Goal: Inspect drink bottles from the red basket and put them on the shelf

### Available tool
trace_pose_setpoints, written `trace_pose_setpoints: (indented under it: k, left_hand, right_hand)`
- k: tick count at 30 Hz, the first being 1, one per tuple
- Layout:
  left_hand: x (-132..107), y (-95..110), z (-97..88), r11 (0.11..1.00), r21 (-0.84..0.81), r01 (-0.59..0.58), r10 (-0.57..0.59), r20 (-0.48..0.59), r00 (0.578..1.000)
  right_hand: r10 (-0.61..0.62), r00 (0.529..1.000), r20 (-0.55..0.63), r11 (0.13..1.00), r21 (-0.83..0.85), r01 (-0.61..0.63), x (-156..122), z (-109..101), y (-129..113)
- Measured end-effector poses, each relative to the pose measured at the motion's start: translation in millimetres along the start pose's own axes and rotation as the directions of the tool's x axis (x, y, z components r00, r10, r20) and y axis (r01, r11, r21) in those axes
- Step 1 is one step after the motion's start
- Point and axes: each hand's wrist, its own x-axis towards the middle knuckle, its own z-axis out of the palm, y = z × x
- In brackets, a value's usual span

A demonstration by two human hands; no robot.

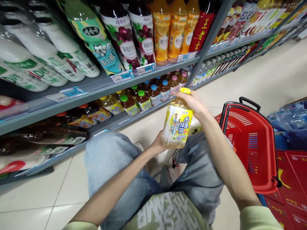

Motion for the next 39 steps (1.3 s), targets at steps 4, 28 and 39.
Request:
trace_pose_setpoints:
  k: [4, 28, 39]
  left_hand:
    - [2.2, 1.6, 1.0, 0.999, 0.019, -0.038, 0.038, 0.002, 0.999]
    - [-12.1, 6.9, -14.8, 0.650, 0.721, -0.240, 0.468, -0.131, 0.874]
    - [-8.4, 5.1, -19.4, 0.635, 0.742, -0.215, 0.434, -0.112, 0.894]
  right_hand:
    - [-0.004, 0.999, -0.034, 1.000, -0.005, 0.004, -1.4, 0.0, -3.4]
    - [-0.007, 0.999, -0.043, 0.991, 0.135, 0.012, 2.8, 13.7, 4.5]
    - [0.024, 0.997, -0.079, 0.992, 0.129, -0.014, 4.7, 20.0, 1.2]
